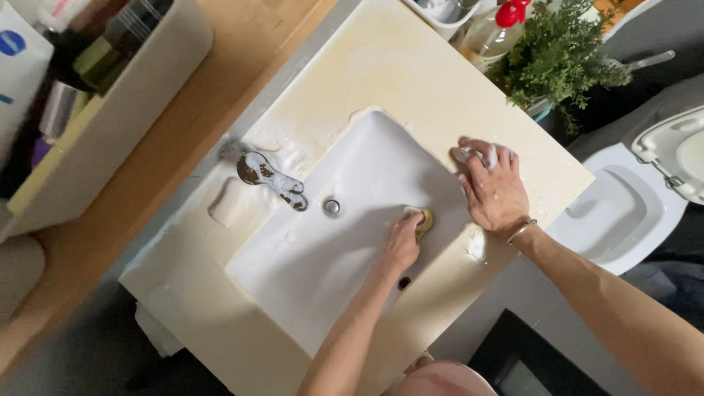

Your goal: The person scrubs the surface and the interior of a bathroom sink and faucet using a yellow sponge and white cleaning foam, rinsing the sponge under the tap several times.

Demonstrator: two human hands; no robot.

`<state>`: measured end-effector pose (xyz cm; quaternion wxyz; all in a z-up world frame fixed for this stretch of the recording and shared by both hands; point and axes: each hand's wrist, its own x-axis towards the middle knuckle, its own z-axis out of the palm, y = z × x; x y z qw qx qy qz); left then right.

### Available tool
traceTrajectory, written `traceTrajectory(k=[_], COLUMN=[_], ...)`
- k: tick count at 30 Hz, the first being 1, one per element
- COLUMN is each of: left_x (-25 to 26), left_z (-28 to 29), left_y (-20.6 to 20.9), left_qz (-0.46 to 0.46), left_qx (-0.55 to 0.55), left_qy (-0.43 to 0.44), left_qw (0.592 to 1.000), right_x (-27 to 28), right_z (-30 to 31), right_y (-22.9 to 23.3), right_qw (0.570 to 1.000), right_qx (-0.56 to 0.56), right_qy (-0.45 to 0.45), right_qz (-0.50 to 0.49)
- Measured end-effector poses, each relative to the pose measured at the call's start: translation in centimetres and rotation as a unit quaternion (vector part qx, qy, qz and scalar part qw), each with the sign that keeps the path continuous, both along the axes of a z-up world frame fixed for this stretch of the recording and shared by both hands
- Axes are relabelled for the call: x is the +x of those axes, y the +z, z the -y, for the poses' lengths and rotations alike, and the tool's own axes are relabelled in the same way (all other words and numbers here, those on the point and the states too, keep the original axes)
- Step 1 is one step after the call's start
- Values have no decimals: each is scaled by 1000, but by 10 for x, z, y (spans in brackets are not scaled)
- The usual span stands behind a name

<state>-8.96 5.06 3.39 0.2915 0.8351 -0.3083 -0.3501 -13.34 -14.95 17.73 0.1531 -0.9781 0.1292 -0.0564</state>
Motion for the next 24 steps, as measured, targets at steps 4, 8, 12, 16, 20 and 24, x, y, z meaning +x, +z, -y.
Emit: traceTrajectory(k=[4,8,12,16,20,24], left_x=[-6,18,24,61,34,73], left_z=[6,-30,-58,-27,-26,-20], left_y=[-13,-21,0,-3,-12,-31], left_qz=[8,40,130,213,219,327], left_qx=[-70,-79,59,41,8,-58], left_qy=[17,-6,-70,83,41,99], left_qw=[997,996,987,973,975,938], right_x=[1,2,0,1,1,2], right_z=[1,3,0,1,4,1], right_y=[1,-1,5,-3,-7,-1], right_qw=[1000,1000,1000,1000,1000,1000], right_qx=[5,21,25,-1,17,24], right_qy=[-2,7,6,-4,-10,-9], right_qz=[1,13,17,-7,-3,6])
